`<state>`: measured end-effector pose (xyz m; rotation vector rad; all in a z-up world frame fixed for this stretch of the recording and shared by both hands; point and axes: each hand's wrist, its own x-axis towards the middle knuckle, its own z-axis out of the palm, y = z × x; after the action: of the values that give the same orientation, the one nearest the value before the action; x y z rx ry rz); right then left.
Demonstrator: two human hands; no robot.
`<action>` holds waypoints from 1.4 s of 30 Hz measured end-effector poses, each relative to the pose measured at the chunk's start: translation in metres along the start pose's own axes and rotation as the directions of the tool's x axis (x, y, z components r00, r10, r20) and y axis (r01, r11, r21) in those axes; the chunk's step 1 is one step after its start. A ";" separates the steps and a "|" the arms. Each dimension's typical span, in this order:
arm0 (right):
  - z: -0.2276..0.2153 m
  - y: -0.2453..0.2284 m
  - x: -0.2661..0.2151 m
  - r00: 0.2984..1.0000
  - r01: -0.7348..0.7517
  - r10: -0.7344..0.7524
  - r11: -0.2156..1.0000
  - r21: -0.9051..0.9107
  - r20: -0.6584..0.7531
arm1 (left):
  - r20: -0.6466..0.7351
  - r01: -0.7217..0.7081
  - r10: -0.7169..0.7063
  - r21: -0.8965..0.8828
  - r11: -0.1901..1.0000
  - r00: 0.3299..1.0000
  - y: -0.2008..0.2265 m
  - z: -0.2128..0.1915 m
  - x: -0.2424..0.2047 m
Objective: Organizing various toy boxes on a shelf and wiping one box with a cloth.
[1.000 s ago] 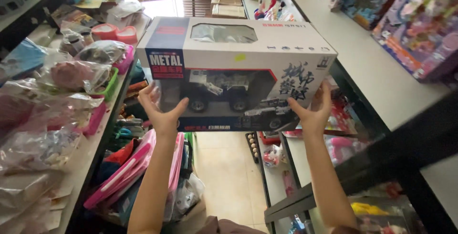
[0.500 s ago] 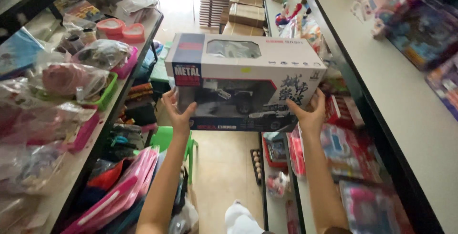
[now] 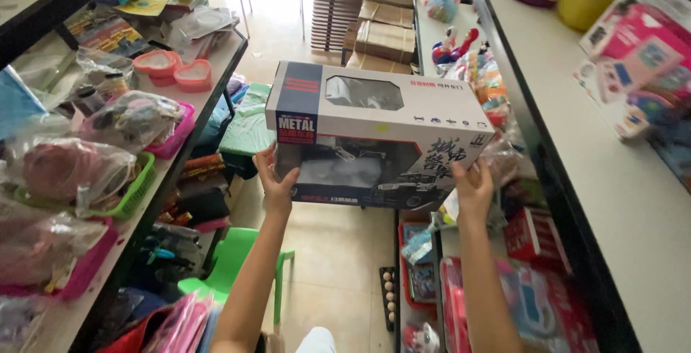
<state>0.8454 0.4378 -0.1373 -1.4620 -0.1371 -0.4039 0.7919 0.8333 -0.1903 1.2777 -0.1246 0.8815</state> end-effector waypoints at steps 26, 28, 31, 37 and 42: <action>0.121 0.143 0.253 0.815 -0.531 0.564 0.819 0.216 -0.134 | 0.073 -0.043 0.024 0.274 0.961 0.997 -0.296 0.009 0.237; 0.123 0.159 0.274 0.800 -0.546 0.584 0.804 0.234 -0.140 | 0.084 -0.028 0.009 0.218 0.976 0.996 -0.308 0.024 0.249; 0.125 0.188 0.310 0.762 -0.582 0.626 0.775 0.247 -0.166 | 0.108 0.024 -0.041 0.156 0.987 0.993 -0.330 0.045 0.274; 0.124 0.237 0.354 0.706 -0.666 0.682 0.731 0.147 -0.192 | 0.125 0.071 -0.118 0.329 0.942 0.985 -0.386 0.050 0.282; 0.110 0.313 0.371 0.688 -0.668 0.717 0.687 0.286 -0.115 | 0.178 0.097 -0.256 0.611 0.786 0.950 -0.396 0.057 0.283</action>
<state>1.3140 0.4952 -0.2945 -1.1269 0.5422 0.0904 1.2548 0.9175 -0.3262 1.9647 0.0869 0.5999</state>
